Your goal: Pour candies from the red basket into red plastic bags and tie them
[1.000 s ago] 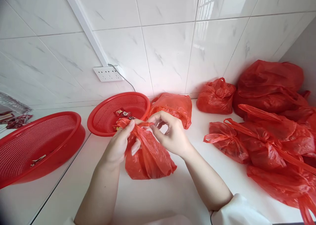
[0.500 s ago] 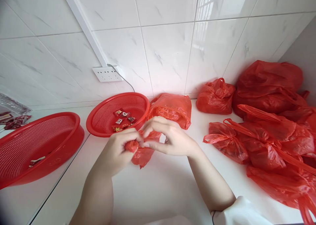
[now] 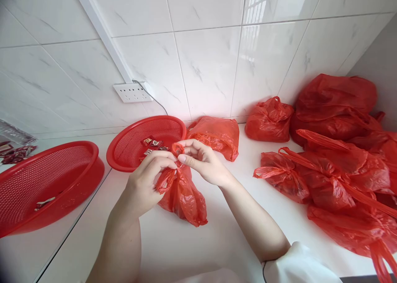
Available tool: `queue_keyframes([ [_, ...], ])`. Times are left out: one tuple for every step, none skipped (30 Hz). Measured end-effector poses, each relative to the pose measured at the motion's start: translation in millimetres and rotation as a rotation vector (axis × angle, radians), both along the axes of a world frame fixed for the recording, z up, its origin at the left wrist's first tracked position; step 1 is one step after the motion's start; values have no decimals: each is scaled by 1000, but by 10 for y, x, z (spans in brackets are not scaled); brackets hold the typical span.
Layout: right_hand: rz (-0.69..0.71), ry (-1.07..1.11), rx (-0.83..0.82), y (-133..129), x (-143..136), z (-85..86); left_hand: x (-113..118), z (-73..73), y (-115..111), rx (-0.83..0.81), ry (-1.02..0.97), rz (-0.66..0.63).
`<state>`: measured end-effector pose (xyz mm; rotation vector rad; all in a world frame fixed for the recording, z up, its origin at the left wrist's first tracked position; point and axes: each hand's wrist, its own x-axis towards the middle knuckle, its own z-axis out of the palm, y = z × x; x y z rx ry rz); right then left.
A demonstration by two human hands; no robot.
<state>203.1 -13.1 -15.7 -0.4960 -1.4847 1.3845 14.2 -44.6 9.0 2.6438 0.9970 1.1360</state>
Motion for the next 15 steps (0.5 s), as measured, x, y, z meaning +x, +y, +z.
queue_keyframes([
  [-8,7,-19,9,4,2,3,-2,3,-24,7,0],
  [-28,0,-37,17,11,6,4,-1,8,-40,12,13],
  [-62,-15,-55,26,21,9,2,2,13,-50,13,41],
  [-105,-37,-73,36,36,12,-3,9,20,-56,2,79],
  [-152,-62,-90,46,54,15,-12,19,26,-61,-24,119],
  [-195,-84,-99,58,74,16,-24,31,32,-73,-62,158],
  [-222,-103,-104,69,94,16,-39,44,37,-97,-107,190],
  [-229,-117,-102,79,112,16,-53,58,42,-136,-155,212],
  [-221,-125,-96,88,126,15,-68,72,47,-190,-201,227],
  [-209,-131,-87,94,136,13,-80,85,52,-247,-244,241],
  [-203,-136,-76,98,140,10,-90,96,57,-299,-280,254],
  [-217,-144,-64,101,141,5,-98,106,64,-340,-308,266],
  [-259,-158,-51,104,139,0,-105,115,71,-365,-333,279],
  [-319,-180,-40,106,137,-6,-111,122,79,-380,-354,292],
  [-381,-202,-35,109,137,-12,-117,128,89,-403,-370,290],
])
